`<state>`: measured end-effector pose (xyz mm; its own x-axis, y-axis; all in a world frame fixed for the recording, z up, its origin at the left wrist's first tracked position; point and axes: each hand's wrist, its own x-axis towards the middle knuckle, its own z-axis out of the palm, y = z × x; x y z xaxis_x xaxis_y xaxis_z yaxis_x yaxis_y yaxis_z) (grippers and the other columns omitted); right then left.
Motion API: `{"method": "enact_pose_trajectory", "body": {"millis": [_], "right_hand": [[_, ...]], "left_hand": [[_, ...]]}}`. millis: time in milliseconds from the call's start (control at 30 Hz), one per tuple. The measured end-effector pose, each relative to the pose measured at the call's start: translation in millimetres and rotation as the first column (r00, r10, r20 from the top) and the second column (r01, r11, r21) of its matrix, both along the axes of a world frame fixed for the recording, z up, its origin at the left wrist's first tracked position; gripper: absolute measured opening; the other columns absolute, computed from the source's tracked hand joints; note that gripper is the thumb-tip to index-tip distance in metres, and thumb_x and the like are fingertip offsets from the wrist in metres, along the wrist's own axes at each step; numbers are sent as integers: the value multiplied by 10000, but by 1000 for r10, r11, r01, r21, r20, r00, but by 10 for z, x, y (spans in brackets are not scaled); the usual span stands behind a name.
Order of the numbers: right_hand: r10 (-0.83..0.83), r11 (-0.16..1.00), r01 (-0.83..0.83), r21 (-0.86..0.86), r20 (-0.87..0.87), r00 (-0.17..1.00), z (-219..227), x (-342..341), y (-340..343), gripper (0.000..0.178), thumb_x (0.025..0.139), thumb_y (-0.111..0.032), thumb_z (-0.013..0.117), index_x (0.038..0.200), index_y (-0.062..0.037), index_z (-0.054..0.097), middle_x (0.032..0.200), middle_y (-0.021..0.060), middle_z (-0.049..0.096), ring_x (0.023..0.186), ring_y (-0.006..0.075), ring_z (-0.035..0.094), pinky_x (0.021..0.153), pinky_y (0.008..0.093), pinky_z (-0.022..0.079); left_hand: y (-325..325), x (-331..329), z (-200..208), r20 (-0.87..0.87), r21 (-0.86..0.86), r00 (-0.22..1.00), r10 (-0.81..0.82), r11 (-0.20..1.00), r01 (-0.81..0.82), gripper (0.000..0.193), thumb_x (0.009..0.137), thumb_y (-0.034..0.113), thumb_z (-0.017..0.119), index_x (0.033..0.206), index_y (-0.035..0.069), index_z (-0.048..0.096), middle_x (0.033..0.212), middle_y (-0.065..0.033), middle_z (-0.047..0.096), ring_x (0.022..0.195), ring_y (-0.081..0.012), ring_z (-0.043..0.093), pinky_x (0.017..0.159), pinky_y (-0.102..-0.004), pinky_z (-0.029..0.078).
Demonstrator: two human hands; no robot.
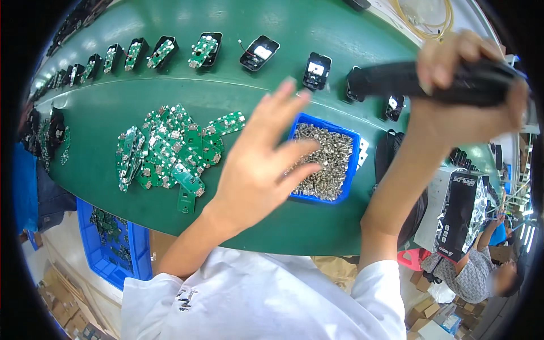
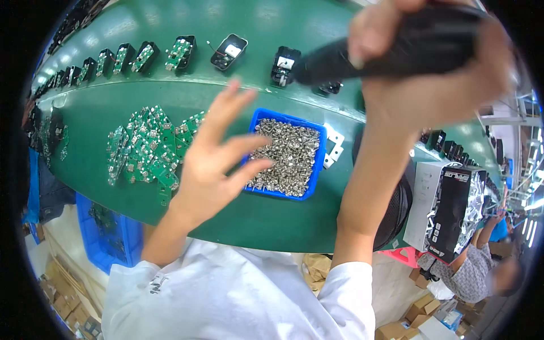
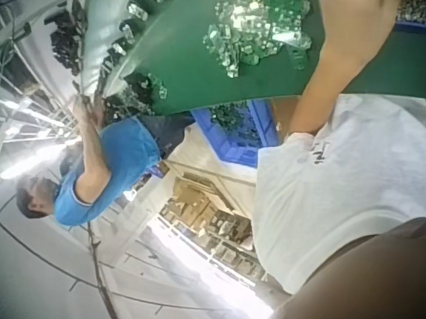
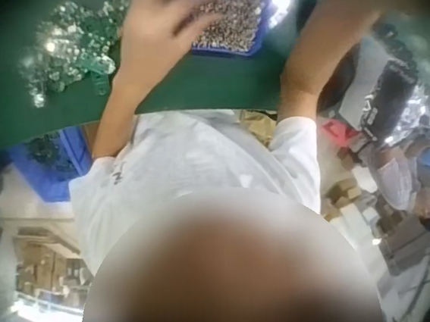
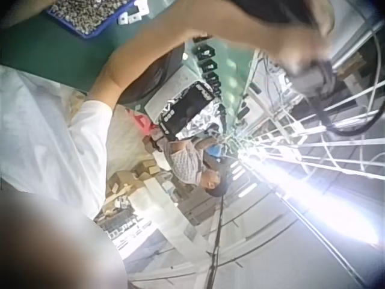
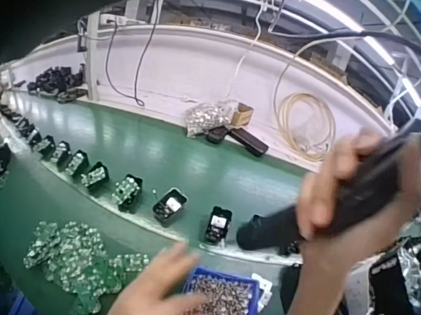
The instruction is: Assembling circuit boards into black plastic housings and securing them with screws using an electric screwdriver.
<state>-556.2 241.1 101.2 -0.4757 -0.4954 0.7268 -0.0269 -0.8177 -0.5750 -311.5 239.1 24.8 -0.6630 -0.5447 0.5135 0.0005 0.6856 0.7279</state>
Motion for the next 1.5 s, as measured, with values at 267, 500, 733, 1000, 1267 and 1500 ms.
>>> {"method": "enact_pose_trajectory", "body": {"millis": [267, 500, 733, 1000, 1267, 1500], "right_hand": [[-196, 964, 191, 182, 9, 981, -298, 184, -565, 341, 1011, -389, 547, 935, -57, 558, 768, 72, 621, 431, 137, 535, 377, 259, 414], [-265, 940, 257, 225, 6, 964, -528, 44, -718, 307, 1006, -353, 550, 920, -58, 549, 777, 80, 626, 428, 138, 530, 390, 250, 416], [-217, 942, 209, 263, 0, 976, -547, 115, -738, 299, 997, -339, 560, 904, -56, 551, 741, 90, 623, 422, 146, 524, 391, 252, 419], [317, 942, -306, 137, -75, 945, -658, 161, -781, 259, 989, -264, 561, 887, -26, 554, 651, 99, 588, 422, 165, 512, 403, 259, 435], [-174, 915, 206, 348, -121, 977, -456, -31, -543, 495, 963, -515, 465, 938, -61, 660, 731, 83, 631, 496, 194, 586, 438, 294, 438], [591, 795, -606, 23, 191, 784, 398, -56, 308, 345, 806, -424, 688, 876, -99, 597, 762, 8, 600, 497, 95, 503, 438, 237, 445]], "left_hand": [[140, -105, -210, 223, -219, 974, -31, 972, 81, 157, 754, 69, 768, 863, 35, 660, 1409, -108, 602, 1386, -326, 504, 1210, -533, 332], [162, -140, -302, 93, -231, 994, -62, 970, 82, 78, 806, 60, 702, 830, 50, 628, 1214, -88, 672, 1234, -276, 590, 1174, -500, 379], [159, -54, -232, 2, -105, 998, -65, 992, 65, 155, 761, -2, 767, 894, 46, 703, 1112, -78, 707, 1014, -241, 654, 993, -416, 513], [9, 9, -167, -150, 299, 982, -118, 941, 159, 286, 718, -105, 782, 979, 11, 762, 979, -106, 723, 839, -185, 653, 737, -284, 546], [-131, 0, -83, -259, 666, 963, -80, 707, 238, 282, 710, -127, 801, 957, 3, 765, 903, -114, 732, 801, -175, 667, 701, -264, 544], [-51, 19, 0, -469, 670, 880, 69, 677, 304, 259, 711, -137, 810, 919, 14, 776, 928, -99, 746, 781, -139, 661, 692, -238, 530]]}}
